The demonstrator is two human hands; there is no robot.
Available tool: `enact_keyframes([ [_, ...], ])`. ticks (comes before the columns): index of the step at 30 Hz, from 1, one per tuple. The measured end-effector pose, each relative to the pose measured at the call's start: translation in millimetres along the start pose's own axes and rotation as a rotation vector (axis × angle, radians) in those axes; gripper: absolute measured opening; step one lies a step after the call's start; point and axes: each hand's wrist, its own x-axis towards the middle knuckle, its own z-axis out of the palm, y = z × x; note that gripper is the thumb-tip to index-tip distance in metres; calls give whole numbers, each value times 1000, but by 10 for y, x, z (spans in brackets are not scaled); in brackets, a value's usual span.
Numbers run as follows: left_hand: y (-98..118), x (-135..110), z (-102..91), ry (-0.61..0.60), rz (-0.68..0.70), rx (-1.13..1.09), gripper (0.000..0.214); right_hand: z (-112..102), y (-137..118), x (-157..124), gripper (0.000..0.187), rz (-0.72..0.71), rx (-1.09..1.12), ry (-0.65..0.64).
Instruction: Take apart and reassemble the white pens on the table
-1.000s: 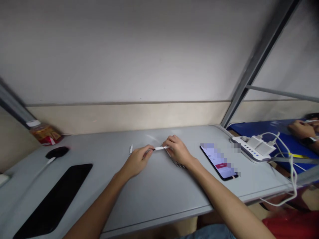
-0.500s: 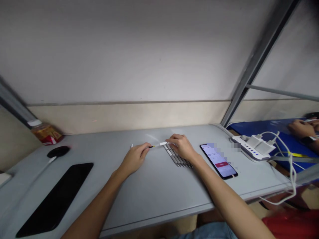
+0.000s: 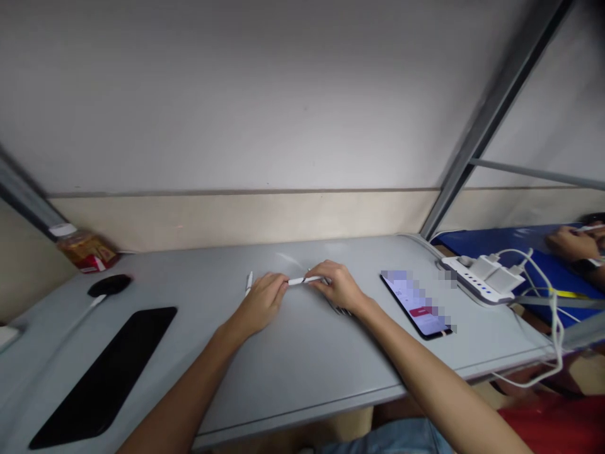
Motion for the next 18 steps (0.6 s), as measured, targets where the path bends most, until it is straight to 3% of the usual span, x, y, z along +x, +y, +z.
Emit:
enact_keyframes([
  [6, 52, 18, -20, 86, 36, -12, 24, -63, -64, 10, 36, 246, 128, -97],
  [10, 39, 21, -29, 87, 9, -24, 22, -141, -25, 18, 35, 242, 267, -83],
  [12, 25, 21, -29, 73, 9, -26, 23, -167, 1, 14, 29, 249, 270, -110],
  [15, 9, 22, -26, 65, 26, -19, 24, -173, 26, 4, 39, 316, 267, -186],
  [18, -2, 23, -23, 69, 18, 5, 24, -165, 38, -3, 31, 288, 303, -181],
])
